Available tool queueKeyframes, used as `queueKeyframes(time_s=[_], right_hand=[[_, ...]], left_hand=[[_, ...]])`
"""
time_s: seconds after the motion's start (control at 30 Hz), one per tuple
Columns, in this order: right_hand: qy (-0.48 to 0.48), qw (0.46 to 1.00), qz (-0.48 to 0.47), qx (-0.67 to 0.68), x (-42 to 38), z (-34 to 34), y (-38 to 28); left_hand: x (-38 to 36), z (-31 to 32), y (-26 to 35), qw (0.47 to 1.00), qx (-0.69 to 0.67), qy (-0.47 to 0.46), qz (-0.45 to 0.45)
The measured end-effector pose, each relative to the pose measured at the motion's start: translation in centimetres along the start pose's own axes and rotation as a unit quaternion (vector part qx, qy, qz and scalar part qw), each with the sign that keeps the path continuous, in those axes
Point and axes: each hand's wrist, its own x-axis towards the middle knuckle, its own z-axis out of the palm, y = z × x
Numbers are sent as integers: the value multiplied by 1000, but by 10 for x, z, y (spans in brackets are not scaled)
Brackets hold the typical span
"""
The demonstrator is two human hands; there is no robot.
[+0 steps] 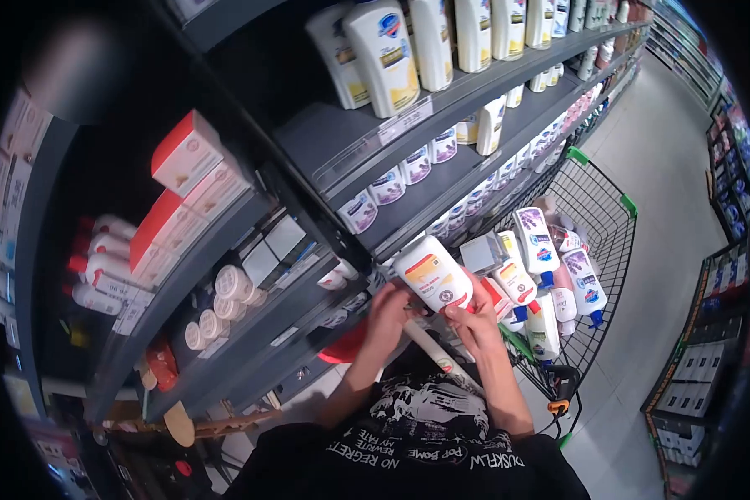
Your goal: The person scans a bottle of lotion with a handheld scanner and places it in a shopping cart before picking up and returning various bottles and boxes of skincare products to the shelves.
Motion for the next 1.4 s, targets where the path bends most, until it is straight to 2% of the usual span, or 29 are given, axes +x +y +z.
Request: queueKeyframes(time_s=[0.13, 0.2, 0.27, 0.33, 0.37, 0.4, 0.47, 0.53, 0.57, 0.63, 0.73, 0.8, 0.87, 0.93, 1.0, 1.07, 1.1, 1.2, 1.27, 1.33, 1.37, 1.4], right_hand=[[-44, 990, -15, -137, 4, 11, 3], [-70, 979, -32, -187, 6, 18, 7], [-37, 984, 41, -167, 1, 28, 16], [-41, 985, 48, -162, 1, 22, 30], [-49, 982, 40, -176, 0, 20, 33], [-57, 980, 30, -188, -1, 20, 36], [-85, 978, 8, -190, -5, 22, 43], [-97, 962, 68, -246, -7, 24, 41], [-109, 967, 43, -226, -9, 29, 43], [-95, 968, 60, -223, -10, 27, 42], [-94, 971, 76, -207, -5, 19, 37], [-31, 987, 102, -117, -4, 17, 31], [-13, 987, 93, -133, -5, 13, 22], [9, 989, 99, -108, 0, 4, 18], [39, 989, 110, -86, 4, -1, 19], [65, 988, 113, -78, 6, -2, 18], [65, 988, 113, -80, 6, -3, 18], [68, 986, 126, -81, 8, -4, 22], [62, 987, 133, -61, 8, -5, 26], [61, 987, 139, -56, 7, -5, 26], [58, 988, 137, -49, 8, -5, 26], [59, 987, 141, -49, 9, -5, 27]], left_hand=[[-24, -35, 33, 999, -51, 4, -19], [-42, -30, 53, 988, -133, -73, 12], [-52, -48, 52, 986, -142, -83, 5], [-61, -49, 56, 996, -42, -55, -50], [-69, -46, 58, 997, -11, -54, -53], [-73, -48, 51, 999, 26, -43, -12], [-80, -50, 42, 994, 93, -30, -45], [-83, -41, 40, 986, 135, -68, -75], [-83, -34, 39, 983, 157, -74, -62], [-85, -23, 42, 979, 181, -78, -46], [-85, -24, 46, 987, 133, -77, -51], [-84, -51, 40, 993, 44, -90, -70], [-91, -79, 40, 996, 42, -54, -57], [-98, -88, 45, 996, 36, 70, -41], [-89, -120, 40, 981, 30, 177, -68], [-81, -155, 27, 972, -18, 218, -86], [-74, -179, 16, 959, -119, 226, -124], [-68, -201, 0, 951, -194, 194, -141], [-64, -211, -5, 954, -205, 177, -127], [-55, -234, -12, 963, -109, 238, -65], [-49, -244, -15, 966, -83, 240, 44], [-46, -276, -25, 957, 117, 201, 173]])
